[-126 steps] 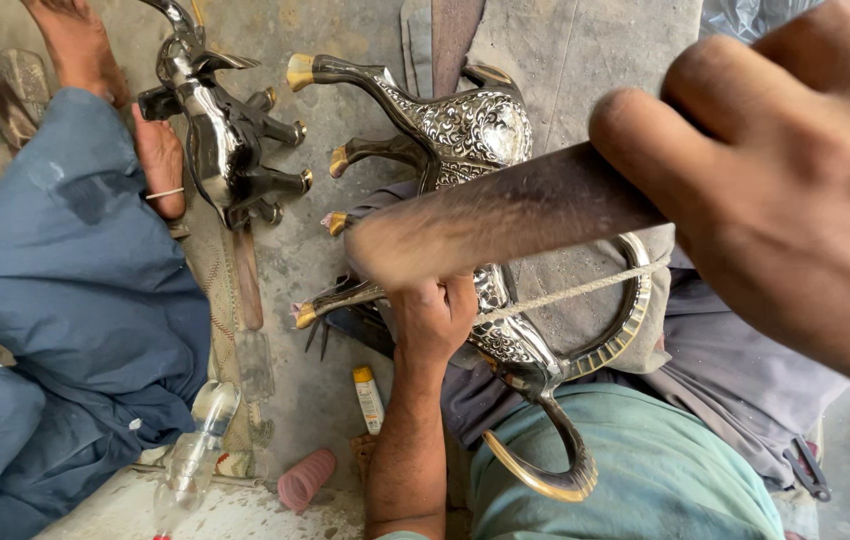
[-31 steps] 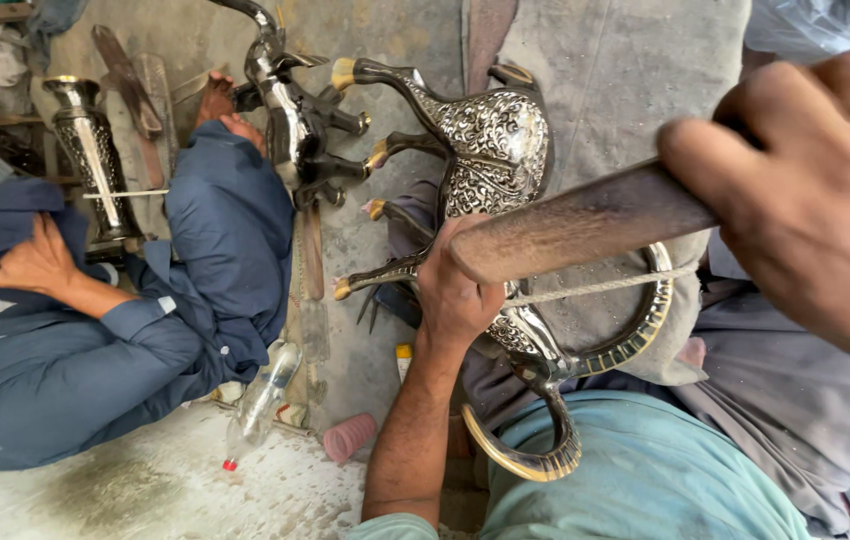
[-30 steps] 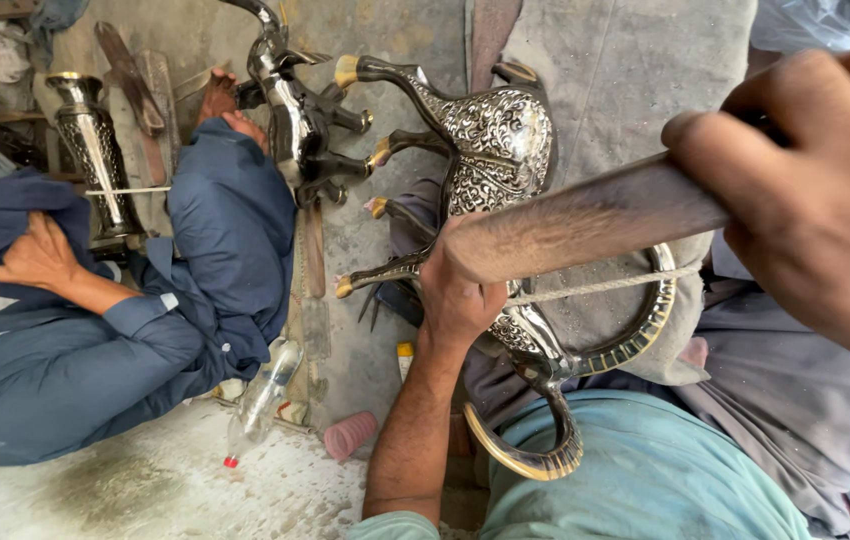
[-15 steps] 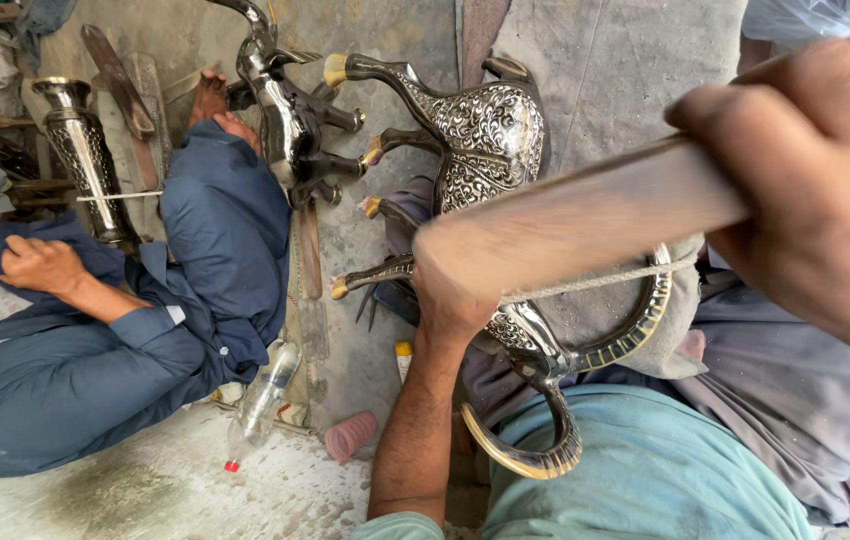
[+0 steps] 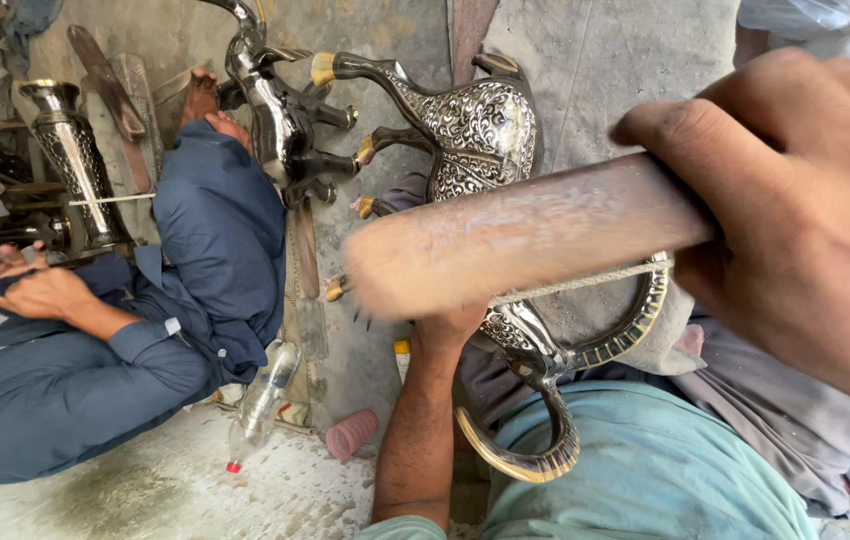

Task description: The person uses a hammer and chisel to engrave a decorative pattern on a silver-colored metal animal figurine. The person holds the chisel with one hand and strikes it with a hammer in the other, working on the figurine's body.

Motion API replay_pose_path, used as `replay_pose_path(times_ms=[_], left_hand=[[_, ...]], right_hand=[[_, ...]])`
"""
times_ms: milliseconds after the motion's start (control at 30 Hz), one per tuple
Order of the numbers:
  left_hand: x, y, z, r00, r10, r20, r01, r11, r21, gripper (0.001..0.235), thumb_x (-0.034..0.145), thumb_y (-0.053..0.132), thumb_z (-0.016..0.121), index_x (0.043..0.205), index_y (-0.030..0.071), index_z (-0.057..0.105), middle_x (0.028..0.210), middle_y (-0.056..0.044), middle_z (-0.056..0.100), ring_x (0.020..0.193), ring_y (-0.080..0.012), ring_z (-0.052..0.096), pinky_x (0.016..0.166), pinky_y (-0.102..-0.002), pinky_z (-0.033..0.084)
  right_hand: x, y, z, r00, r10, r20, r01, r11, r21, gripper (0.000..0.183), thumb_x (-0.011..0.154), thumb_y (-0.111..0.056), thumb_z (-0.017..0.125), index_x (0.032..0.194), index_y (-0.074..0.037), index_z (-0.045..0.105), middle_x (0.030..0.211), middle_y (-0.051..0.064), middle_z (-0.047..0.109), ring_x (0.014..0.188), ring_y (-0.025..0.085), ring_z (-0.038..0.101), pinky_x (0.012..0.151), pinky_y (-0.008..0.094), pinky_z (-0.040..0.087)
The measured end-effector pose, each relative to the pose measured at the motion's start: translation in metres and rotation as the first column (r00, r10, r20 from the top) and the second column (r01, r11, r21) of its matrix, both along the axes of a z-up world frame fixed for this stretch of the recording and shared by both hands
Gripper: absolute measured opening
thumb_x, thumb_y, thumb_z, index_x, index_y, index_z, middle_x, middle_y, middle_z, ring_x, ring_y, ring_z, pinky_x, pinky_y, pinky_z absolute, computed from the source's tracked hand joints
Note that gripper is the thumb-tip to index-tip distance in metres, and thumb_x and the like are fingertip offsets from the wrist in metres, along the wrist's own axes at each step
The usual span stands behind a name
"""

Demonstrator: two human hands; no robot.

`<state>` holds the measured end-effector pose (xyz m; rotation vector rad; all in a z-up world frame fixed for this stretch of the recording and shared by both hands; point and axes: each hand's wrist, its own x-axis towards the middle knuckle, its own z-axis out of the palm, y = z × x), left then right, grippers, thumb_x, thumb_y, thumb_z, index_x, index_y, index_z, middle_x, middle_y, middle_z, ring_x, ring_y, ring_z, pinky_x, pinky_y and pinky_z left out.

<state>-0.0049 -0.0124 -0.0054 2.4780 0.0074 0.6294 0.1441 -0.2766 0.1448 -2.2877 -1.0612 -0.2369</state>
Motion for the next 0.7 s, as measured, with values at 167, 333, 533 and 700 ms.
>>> replay_pose_path(times_ms=[167, 333, 533, 700], left_hand=[[0.0, 0.002, -0.008, 0.995, 0.004, 0.098, 0.002, 0.998, -0.06, 0.021, 0.106, 0.015, 0.062, 0.12, 0.01, 0.047, 0.106, -0.014, 0.07, 0.086, -0.0253, 0.072, 0.072, -0.038, 0.059], [0.002, 0.002, -0.001, 0.959, 0.134, 0.248, 0.059, 0.766, -0.64, 0.03, 0.111, 0.017, 0.06, 0.128, 0.009, 0.037, 0.109, -0.016, 0.071, 0.086, -0.0223, 0.073, 0.065, -0.032, 0.06], [-0.02, 0.013, 0.022, 0.95, 0.289, 0.118, -0.118, 0.682, -0.722, 0.033, 0.109, 0.007, 0.059, 0.133, 0.006, 0.036, 0.105, -0.016, 0.068, 0.091, -0.022, 0.071, 0.068, -0.029, 0.061], [-0.01, 0.006, 0.03, 0.981, 0.185, 0.06, -0.087, 0.69, -0.719, 0.042, 0.104, -0.002, 0.065, 0.133, 0.006, 0.036, 0.114, -0.019, 0.065, 0.103, -0.0241, 0.07, 0.083, -0.033, 0.061]], right_hand=[[-0.012, 0.004, -0.01, 0.987, -0.069, 0.142, 0.091, 0.984, -0.152, 0.046, 0.073, -0.011, 0.088, 0.116, -0.007, 0.071, 0.09, 0.012, 0.065, 0.079, 0.028, 0.064, 0.07, 0.04, 0.054], [-0.02, -0.028, -0.088, 0.969, -0.244, -0.039, 0.242, 0.969, -0.039, 0.045, 0.086, -0.006, 0.085, 0.127, -0.003, 0.066, 0.104, 0.016, 0.065, 0.092, 0.027, 0.067, 0.079, 0.036, 0.055], [-0.05, -0.08, -0.229, 0.539, -0.569, -0.621, 0.521, 0.805, -0.285, 0.045, 0.091, -0.014, 0.081, 0.128, 0.004, 0.062, 0.107, 0.023, 0.066, 0.093, 0.033, 0.068, 0.081, 0.04, 0.055], [-0.102, -0.128, -0.285, 0.124, -0.754, -0.645, 0.491, 0.612, -0.62, 0.049, 0.096, -0.021, 0.078, 0.129, 0.01, 0.059, 0.11, 0.029, 0.067, 0.094, 0.037, 0.068, 0.084, 0.043, 0.055]])
